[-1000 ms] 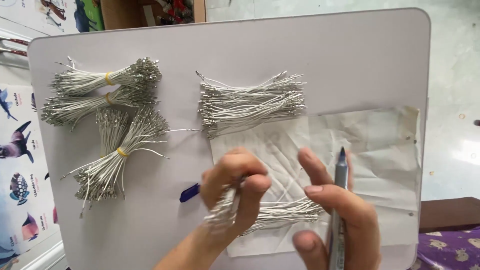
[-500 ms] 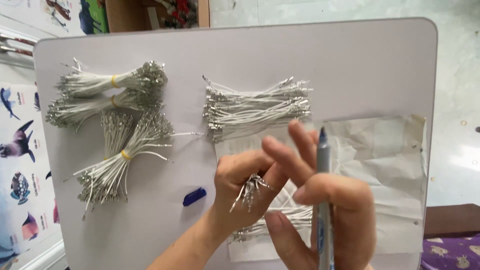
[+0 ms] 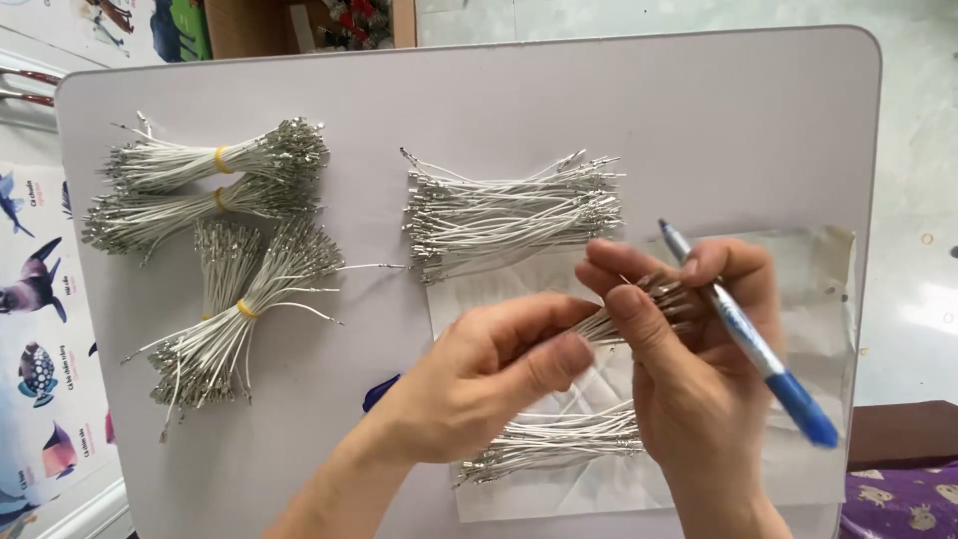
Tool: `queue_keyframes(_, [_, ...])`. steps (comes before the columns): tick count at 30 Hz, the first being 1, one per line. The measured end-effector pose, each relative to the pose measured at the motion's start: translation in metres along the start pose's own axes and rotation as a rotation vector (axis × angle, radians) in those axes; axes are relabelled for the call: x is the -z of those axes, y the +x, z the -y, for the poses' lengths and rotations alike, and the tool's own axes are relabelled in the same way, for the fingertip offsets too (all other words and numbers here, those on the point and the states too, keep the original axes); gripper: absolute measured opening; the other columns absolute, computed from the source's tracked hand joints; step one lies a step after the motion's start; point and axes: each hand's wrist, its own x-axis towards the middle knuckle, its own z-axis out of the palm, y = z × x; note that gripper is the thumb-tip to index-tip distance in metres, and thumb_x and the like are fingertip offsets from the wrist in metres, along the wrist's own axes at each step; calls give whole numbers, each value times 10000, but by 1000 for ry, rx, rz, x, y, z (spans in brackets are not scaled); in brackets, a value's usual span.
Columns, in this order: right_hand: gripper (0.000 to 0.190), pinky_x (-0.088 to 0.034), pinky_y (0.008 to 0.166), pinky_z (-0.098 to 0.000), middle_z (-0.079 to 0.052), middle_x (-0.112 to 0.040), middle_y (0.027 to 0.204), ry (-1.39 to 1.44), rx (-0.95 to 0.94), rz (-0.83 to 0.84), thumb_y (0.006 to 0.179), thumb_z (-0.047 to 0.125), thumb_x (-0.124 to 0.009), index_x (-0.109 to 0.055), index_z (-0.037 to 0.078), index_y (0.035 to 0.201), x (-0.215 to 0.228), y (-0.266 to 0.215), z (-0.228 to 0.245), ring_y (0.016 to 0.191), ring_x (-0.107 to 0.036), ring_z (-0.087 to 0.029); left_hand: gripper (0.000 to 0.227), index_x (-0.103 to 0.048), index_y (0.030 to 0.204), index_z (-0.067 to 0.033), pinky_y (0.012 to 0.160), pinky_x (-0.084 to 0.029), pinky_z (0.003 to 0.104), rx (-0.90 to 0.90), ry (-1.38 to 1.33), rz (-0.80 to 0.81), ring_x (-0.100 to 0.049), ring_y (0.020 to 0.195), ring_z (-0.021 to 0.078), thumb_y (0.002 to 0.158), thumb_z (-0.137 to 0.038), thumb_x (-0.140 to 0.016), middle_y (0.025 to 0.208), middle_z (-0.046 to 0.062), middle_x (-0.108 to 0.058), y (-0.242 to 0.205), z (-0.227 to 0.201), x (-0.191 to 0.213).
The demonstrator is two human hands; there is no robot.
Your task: Sorting and marking bundles of silver-colored electrical wires using a pen.
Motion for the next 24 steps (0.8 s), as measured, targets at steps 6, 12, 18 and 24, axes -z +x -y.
queue_keyframes(6, [239, -595, 1037, -470, -303, -634, 1361, 86, -128, -87, 1046, -40, -572, -428, 88, 1188, -2, -4, -6, 1256, -680, -364, 220, -768, 1008, -30, 484, -389, 257, -170, 369, -191, -468, 577, 20, 992, -206, -637, 654, -33, -607, 6, 25, 4])
queue_keyframes(12, [268, -594, 999, -457, -295, -639, 1369, 98, -171, -80, 1014, -28, -599, -425, 81, 1187, 4, -5, -13, 1253, -677, -371, 220, -744, 950, -23, 473, -434, 249, -249, 483, -244, -512, 540, 6, 999, -201, -624, 612, -9, -649, 6, 35, 7])
queue_keyframes(18, [299, -594, 982, -482, -265, -689, 1139, -122, -61, -103, 1022, -65, -635, -425, 63, 1193, 8, -11, -25, 1161, -714, -326, 219, -749, 895, -24, 433, -405, 252, -204, 510, -238, -495, 494, 6, 975, -202, -649, 593, -10, -665, 4, 33, 8])
queue_keyframes(24, [276, -646, 946, -477, -249, -719, 1125, -113, -94, -121, 1013, -33, -635, -432, 54, 1179, 5, -9, -25, 1075, -735, -310, 196, -788, 958, -33, 433, -377, 240, -185, 462, -222, -473, 508, -4, 955, -193, -675, 627, -14, -691, 6, 36, 14])
